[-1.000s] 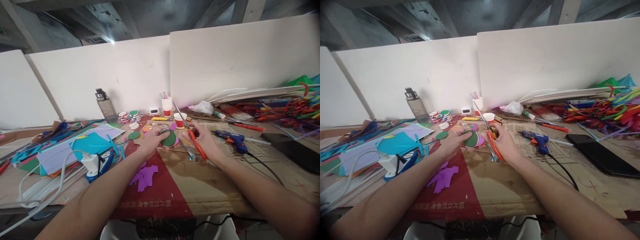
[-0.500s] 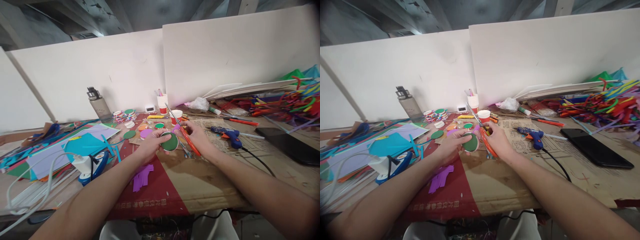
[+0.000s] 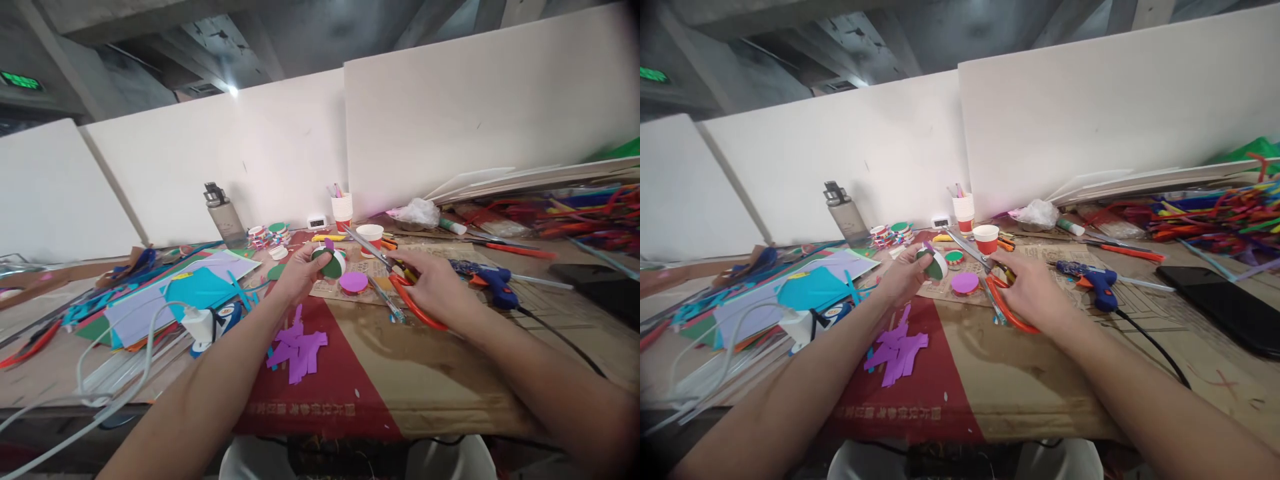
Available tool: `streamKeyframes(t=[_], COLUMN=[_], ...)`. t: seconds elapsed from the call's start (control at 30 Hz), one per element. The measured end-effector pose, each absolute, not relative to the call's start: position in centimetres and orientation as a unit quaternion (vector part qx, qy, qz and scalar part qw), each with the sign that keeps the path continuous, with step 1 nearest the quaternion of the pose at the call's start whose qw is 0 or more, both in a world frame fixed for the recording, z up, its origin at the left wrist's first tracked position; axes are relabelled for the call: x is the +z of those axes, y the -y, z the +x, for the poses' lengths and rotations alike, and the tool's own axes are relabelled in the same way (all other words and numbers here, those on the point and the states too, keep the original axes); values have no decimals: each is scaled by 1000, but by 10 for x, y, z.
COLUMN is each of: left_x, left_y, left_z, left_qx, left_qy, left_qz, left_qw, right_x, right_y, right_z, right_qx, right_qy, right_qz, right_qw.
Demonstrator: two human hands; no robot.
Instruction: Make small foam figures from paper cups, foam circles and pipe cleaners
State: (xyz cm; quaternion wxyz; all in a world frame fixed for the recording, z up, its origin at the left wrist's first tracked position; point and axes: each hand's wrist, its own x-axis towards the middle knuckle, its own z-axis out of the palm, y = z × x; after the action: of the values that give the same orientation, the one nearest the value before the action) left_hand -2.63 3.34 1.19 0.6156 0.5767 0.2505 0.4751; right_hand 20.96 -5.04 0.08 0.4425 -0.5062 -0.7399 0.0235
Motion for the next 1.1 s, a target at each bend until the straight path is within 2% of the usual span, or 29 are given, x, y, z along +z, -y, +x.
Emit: streamKeyframes(t=[0.13, 0.3, 0.5, 0.9, 1.1], left_x=[15, 18, 17, 18, 17], left_y=[-45, -44, -42, -41, -41], left_z=[-39, -41, -40, -38, -37], left_qx=[523, 522, 530, 550, 564], left_qy=[-245, -252, -247, -250, -253], left_qz=[587, 613, 620, 610, 603], left_qw=[568, 536, 522, 513, 504], right_x=[-5, -10, -6, -2, -5], right_y=[50, 54, 61, 65, 62], right_z=[211, 210, 206, 203, 205], right_qx=[-82, -189, -226, -246, -220], right_qy=[759, 763, 760, 753, 758], right_qz=[-511, -539, -560, -566, -562], right_qw=[395, 301, 240, 229, 247])
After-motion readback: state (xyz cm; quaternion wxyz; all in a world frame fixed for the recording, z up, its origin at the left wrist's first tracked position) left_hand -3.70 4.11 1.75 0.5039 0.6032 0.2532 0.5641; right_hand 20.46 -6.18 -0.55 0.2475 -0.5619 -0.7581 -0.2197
